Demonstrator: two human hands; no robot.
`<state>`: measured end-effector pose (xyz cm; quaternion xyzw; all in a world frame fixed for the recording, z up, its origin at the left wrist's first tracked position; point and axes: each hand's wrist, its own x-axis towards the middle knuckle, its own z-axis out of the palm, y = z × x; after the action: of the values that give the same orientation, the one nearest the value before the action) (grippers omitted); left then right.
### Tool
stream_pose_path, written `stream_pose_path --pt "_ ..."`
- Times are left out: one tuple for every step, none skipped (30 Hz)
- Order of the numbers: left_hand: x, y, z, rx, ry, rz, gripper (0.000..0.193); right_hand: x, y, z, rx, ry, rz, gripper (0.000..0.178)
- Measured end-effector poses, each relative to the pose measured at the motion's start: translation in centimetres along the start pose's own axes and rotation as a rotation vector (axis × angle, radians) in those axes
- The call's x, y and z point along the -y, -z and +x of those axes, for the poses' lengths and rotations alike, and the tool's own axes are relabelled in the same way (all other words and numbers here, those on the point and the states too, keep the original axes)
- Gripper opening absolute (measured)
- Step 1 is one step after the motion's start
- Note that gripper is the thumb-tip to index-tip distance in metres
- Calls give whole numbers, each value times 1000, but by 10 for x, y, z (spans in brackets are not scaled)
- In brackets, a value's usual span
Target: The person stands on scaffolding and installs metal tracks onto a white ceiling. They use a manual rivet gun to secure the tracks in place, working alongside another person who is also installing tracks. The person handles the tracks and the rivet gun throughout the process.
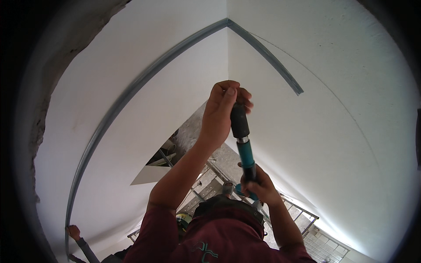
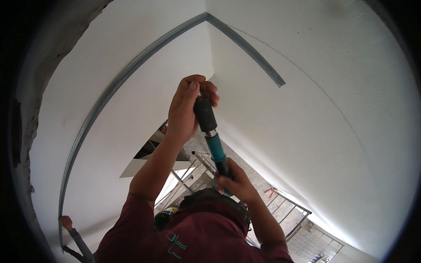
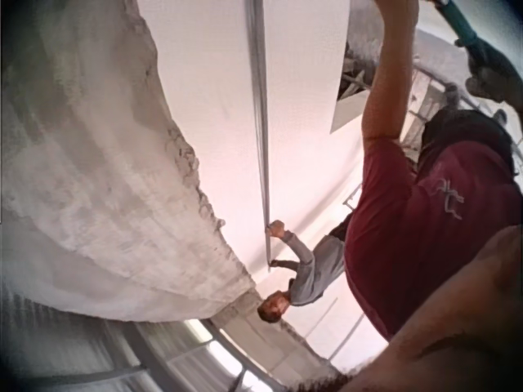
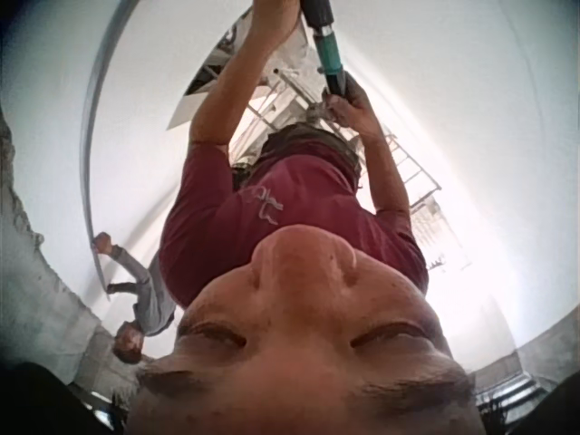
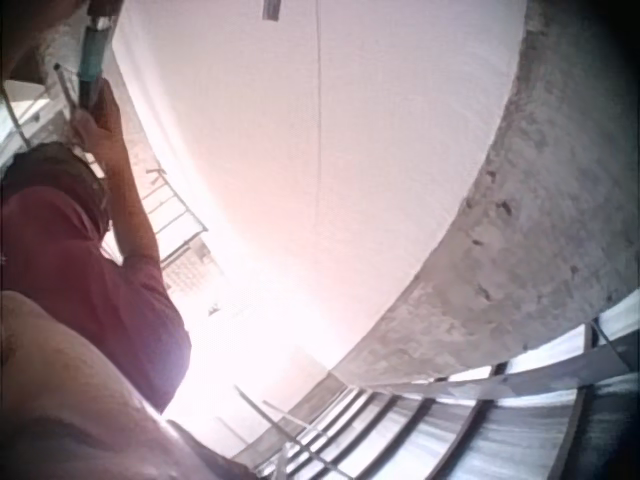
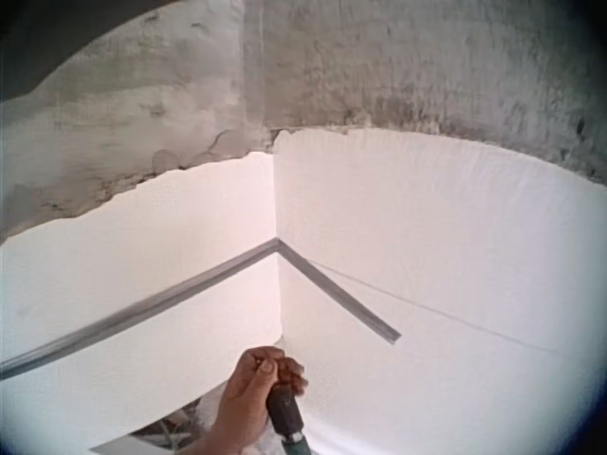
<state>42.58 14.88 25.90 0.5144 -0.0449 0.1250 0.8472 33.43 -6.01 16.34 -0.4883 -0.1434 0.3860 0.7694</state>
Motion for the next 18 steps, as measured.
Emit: stream_pose_path --pt "2 11 5 30 -213 287 27 -2 5 13 -43 22 -6 51" --pt "-5 27 8 -57 -424 691 30 -5 10 27 -84 42 -12 39" --pt "-15 45 12 -144 -633 1091 34 -9 22 41 -212 49 -165 39" --pt "-29 68 12 -251 -698 1342 38 -5 32 55 -307 9 -186 40" --pt "-43 100 12 -283 -883 1659 34 -2 48 69 -357 17 -264 42" --pt "-57 124 7 -344 -905 1945 30 2 63 81 -408 23 -342 43" --pt "-67 146 2 -388 -924 2086 28 8 77 94 -452 36 -404 43" --pt "-79 163 -6 -441 -898 2210 26 16 83 107 -488 50 -462 43" --pt "-83 186 -7 -453 -923 2345 27 21 93 120 -514 55 -543 43" --pt "-89 200 -9 -483 -900 2449 26 27 102 133 -530 61 -620 43" --pt "-94 210 -9 -480 -877 2517 24 34 110 144 -569 51 -690 45" --pt "-94 219 -7 -478 -844 2582 23 38 123 155 -565 51 -739 47" --pt "-96 225 -7 -489 -890 2622 21 44 132 163 -573 65 -810 48" --pt "-98 231 -6 -499 -939 2659 19 52 137 169 -584 81 -880 48" --pt "-97 239 -4 -513 -994 2690 18 59 141 173 -601 133 -908 48" --pt "-96 249 -4 -537 -1030 2750 18 65 144 175 -617 181 -942 48" --pt "-98 261 -4 -550 -1106 2762 20 64 149 176 -624 263 -925 46" --pt "-96 271 -2 -559 -1178 2757 21 72 154 174 -655 296 -954 45"
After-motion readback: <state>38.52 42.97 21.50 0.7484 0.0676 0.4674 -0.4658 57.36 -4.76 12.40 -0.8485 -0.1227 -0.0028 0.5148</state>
